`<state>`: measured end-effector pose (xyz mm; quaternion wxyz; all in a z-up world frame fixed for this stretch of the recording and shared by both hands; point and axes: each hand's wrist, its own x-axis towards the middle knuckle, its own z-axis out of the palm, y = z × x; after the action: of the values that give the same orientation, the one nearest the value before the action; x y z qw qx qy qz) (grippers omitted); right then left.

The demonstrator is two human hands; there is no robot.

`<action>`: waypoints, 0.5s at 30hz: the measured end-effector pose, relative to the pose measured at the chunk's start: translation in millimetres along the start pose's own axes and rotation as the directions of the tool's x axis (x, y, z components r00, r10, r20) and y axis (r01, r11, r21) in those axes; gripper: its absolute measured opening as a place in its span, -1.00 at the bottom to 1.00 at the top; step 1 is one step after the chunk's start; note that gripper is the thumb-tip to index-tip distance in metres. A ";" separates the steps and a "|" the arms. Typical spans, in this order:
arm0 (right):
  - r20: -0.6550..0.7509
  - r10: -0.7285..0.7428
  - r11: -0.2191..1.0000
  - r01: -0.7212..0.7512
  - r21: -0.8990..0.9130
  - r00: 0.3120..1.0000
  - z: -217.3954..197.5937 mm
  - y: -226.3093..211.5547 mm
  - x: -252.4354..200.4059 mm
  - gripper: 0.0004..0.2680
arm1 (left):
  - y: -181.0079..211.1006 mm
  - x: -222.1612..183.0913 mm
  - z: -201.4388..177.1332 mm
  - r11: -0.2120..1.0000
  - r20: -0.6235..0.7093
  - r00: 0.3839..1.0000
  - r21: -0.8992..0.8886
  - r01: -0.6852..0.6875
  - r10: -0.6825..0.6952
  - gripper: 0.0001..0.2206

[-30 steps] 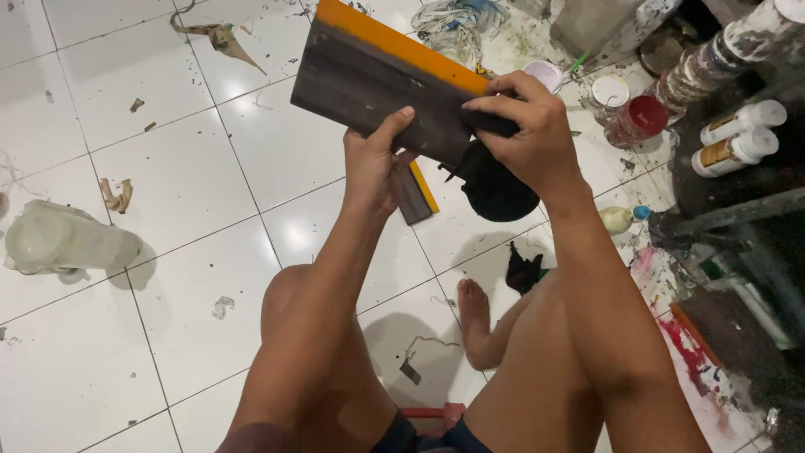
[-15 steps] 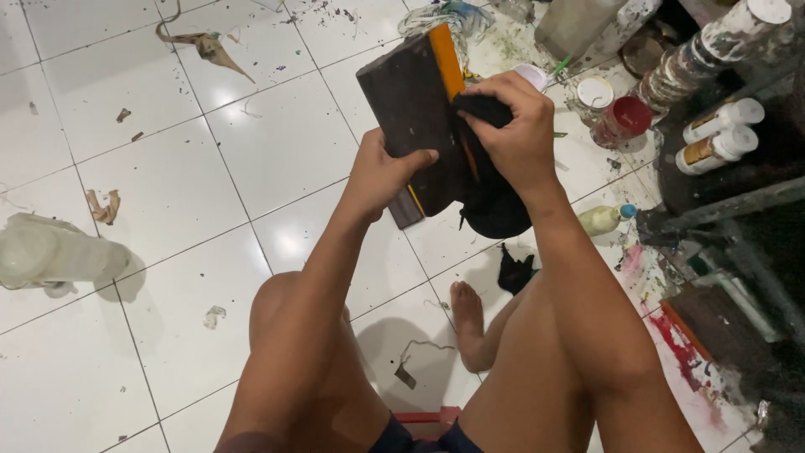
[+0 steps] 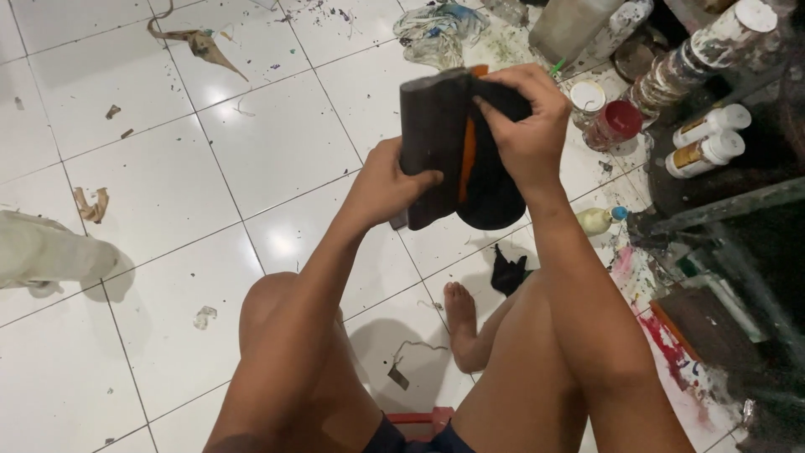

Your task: Cleaning a screen printing squeegee with a cloth and then applying red ink to the blade using a spatula.

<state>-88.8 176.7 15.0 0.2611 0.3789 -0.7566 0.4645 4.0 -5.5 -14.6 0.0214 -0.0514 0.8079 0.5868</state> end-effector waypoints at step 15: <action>0.217 0.025 1.000 -0.025 -0.004 0.976 17.1 11.6 -1.8 -0.87 | 17.1 0.3 -2.7 0.943 0.160 0.968 -0.242 0.227 -0.192 -0.60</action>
<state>-98.0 165.2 0.5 0.1712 0.4178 -0.7856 0.4230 1.9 -2.9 2.4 0.1309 -0.1000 0.7112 0.6834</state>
